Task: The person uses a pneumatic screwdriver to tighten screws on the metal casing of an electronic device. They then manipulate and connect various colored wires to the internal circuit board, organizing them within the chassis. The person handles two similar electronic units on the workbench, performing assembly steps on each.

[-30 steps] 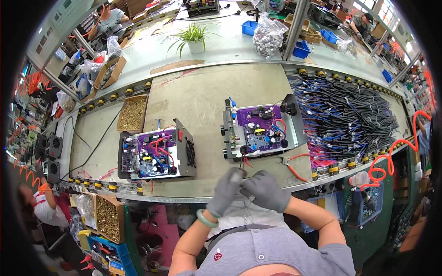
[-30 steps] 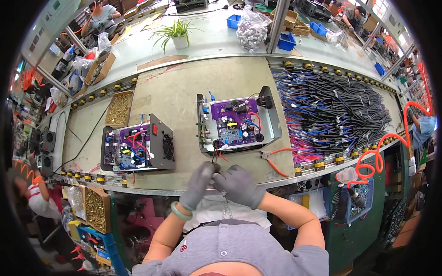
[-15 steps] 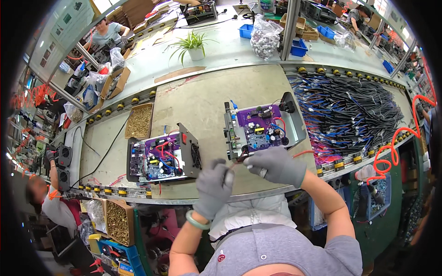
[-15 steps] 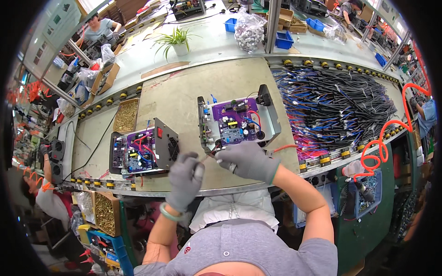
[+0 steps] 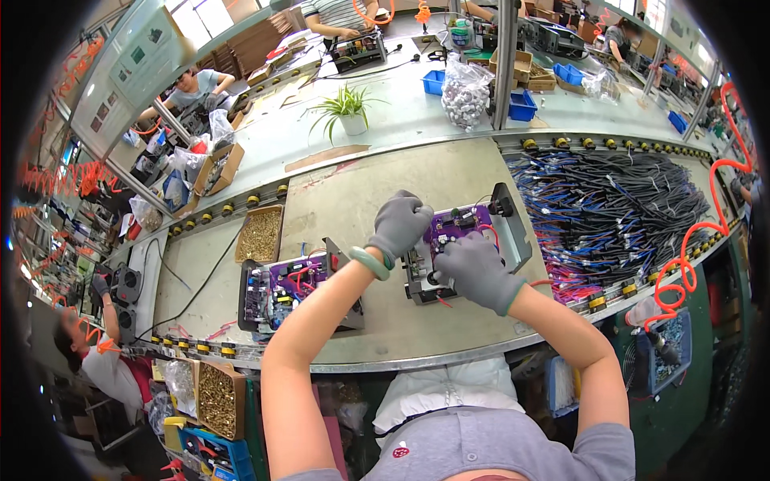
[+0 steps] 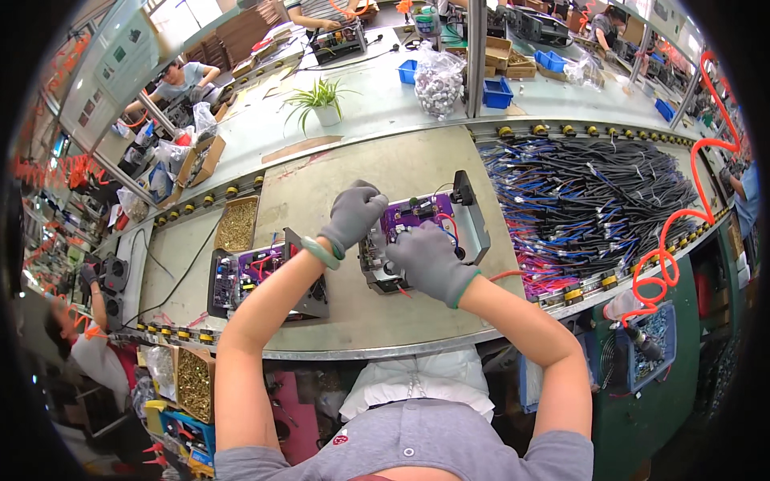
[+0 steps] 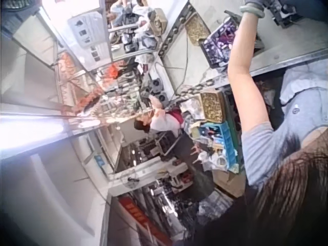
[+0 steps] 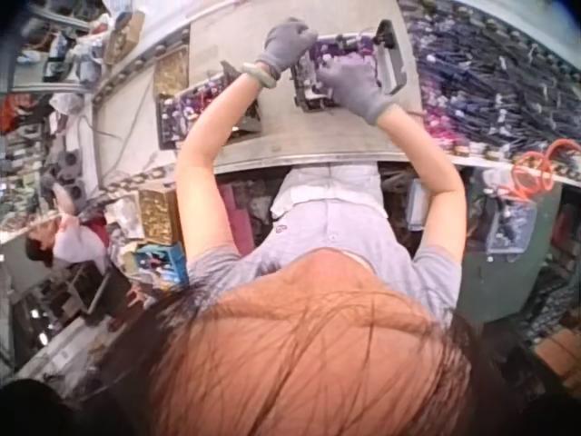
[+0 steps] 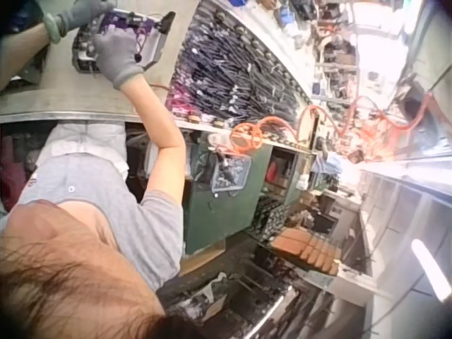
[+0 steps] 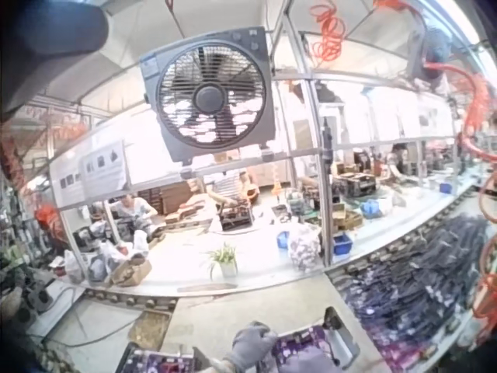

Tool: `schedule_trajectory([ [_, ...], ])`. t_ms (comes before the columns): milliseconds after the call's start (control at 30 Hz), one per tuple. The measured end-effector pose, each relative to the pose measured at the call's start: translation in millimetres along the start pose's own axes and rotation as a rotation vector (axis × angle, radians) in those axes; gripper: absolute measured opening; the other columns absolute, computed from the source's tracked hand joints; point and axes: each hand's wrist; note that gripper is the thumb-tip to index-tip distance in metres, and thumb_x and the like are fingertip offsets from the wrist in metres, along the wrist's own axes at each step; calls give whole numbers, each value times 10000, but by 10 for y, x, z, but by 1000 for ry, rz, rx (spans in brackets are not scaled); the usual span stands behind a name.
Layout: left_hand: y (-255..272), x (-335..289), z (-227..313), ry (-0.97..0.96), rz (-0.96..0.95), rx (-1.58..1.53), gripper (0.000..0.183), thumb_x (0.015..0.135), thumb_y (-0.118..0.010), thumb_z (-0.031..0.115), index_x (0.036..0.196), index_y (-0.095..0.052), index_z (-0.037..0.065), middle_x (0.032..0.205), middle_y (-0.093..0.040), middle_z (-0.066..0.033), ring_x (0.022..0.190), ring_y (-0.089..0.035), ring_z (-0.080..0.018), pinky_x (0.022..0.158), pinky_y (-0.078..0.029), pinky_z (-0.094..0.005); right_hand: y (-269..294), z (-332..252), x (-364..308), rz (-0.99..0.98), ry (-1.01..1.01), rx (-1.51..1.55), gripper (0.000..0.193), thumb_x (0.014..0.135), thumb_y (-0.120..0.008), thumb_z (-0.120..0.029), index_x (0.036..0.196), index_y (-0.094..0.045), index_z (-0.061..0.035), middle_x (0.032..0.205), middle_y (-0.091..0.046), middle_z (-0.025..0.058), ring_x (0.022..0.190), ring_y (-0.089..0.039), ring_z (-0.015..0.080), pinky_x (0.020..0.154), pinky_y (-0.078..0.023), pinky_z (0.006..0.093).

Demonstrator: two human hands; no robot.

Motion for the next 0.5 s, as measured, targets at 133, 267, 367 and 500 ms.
schedule_trajectory([
  [133, -62, -51, -106, -53, 46, -42, 355, 877, -579, 321, 867, -735, 2, 1092, -655, -150, 957, -631, -326, 893, -489, -383, -143, -84, 1, 232, -70, 40, 139, 729, -756, -205, 763, -639, -140, 833, -591, 43, 794, -595, 240, 735, -426, 411],
  [267, -59, -73, -5, -13, 62, -37, 344, 879, -581, 307, 843, -728, -2, 1055, -652, -148, 954, -631, -320, 869, -492, -388, -236, -63, 31, 213, -79, 67, 155, 688, -765, -207, 753, -640, -141, 868, -589, 43, 826, -586, 237, 770, -415, 421],
  [367, -47, -90, -30, -9, 64, -42, 337, 878, -583, 299, 841, -727, -4, 1039, -650, -144, 924, -634, -314, 849, -496, -384, -197, -88, 57, 150, -83, 53, 260, 686, -734, -154, 933, -652, -144, 838, -587, 22, 802, -594, 235, 790, -419, 417],
  [500, -45, -85, -2, 21, 52, -33, 330, 877, -578, 292, 849, -730, 0, 1039, -649, -146, 917, -634, -316, 845, -495, -383, -271, -50, 124, 155, -14, 93, 182, 724, -675, -108, 901, -684, -148, 817, -619, 16, 830, -623, 218, 824, -425, 413],
])
Point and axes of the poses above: each hand's wrist, its own x-axis towards the middle knuckle, its own y-axis out of the back of the hand, z = x × y
